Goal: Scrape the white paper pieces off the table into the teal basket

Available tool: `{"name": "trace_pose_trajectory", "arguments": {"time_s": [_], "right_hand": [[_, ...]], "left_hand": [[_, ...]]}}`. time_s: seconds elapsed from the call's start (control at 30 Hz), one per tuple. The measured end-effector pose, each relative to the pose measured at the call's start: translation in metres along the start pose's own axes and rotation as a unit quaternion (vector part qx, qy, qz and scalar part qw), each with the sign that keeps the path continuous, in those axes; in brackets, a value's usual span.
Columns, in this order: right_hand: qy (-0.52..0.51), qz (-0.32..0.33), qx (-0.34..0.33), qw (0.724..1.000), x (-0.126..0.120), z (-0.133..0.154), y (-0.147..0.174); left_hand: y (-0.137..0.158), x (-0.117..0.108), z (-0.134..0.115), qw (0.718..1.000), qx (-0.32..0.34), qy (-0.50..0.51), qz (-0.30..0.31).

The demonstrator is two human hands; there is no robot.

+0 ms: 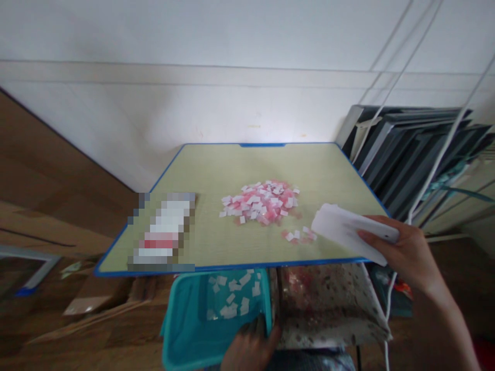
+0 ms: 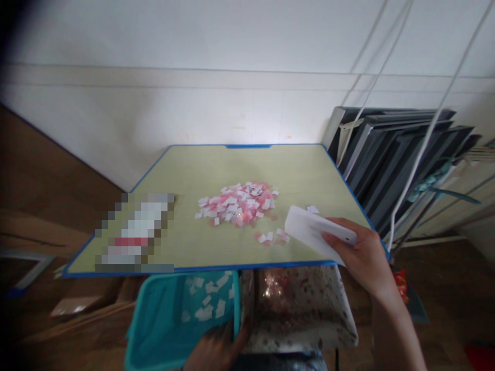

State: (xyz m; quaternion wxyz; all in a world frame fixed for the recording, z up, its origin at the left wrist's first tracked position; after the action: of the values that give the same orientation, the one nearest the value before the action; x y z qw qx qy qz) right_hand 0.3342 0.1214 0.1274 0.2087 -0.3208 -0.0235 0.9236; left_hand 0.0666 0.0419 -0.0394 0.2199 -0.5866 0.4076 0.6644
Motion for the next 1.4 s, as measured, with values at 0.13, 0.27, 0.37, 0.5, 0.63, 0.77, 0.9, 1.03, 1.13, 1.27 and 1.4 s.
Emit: {"name": "trace_pose_trajectory", "arguments": {"time_s": [0.13,0.27,0.37,0.5,0.63,0.77,0.9,1.03,1.13,1.27,1.4], "right_hand": [[-0.049,-0.005,0.018,0.999,-0.002,-0.005,0.002],[-0.053,0.007,0.038,0.998,-0.002,-0.007,0.004],[-0.047,0.039,0.041,0.997,0.0,-0.006,0.006],[-0.029,0.035,0.048,0.998,-0.004,-0.005,0.008],[-0.003,0.066,0.039,0.997,-0.003,-0.003,0.01],[-0.007,0.059,0.049,0.997,-0.005,-0.005,0.012],[0.005,0.057,0.046,0.997,-0.004,-0.004,0.011],[0.0,0.006,0.041,0.999,-0.009,-0.004,0.009],[0.002,0.016,0.023,1.0,-0.008,-0.004,0.01],[0.007,0.01,0.025,1.0,-0.011,-0.004,0.011],[0.011,0.034,0.057,0.998,-0.013,-0.009,0.011]], "left_hand": [[0.0,-0.001,0.001,1.0,-0.005,0.001,-0.006],[0.0,0.001,0.0,1.0,-0.003,0.002,-0.012],[0.0,0.001,0.0,1.0,-0.009,0.007,0.001],[-0.001,-0.001,0.0,1.0,-0.006,0.005,-0.001],[0.0,0.002,0.0,1.0,-0.004,-0.002,-0.004],[0.0,0.003,0.0,1.0,0.001,0.003,0.0],[-0.001,0.0,0.001,1.0,-0.004,0.007,0.005],[-0.001,0.001,0.0,1.0,0.001,-0.002,0.008],[0.0,0.003,0.0,1.0,-0.003,-0.011,0.002],[0.001,0.005,-0.001,1.0,0.001,-0.013,0.0],[0.0,0.001,-0.001,1.0,-0.003,-0.014,-0.008]]}}
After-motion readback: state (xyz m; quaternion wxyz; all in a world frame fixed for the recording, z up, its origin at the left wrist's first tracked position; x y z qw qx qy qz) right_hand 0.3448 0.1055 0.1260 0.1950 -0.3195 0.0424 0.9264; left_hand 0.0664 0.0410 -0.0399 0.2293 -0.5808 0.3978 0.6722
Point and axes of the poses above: each hand's wrist, its own y-axis away from the middle knuckle, its own x-axis out of the palm, z = x × y, the point moved 7 cm from there along -y, towards the middle knuckle, and after that the axes turned 3 degrees about -z, right-handed, at the moved point
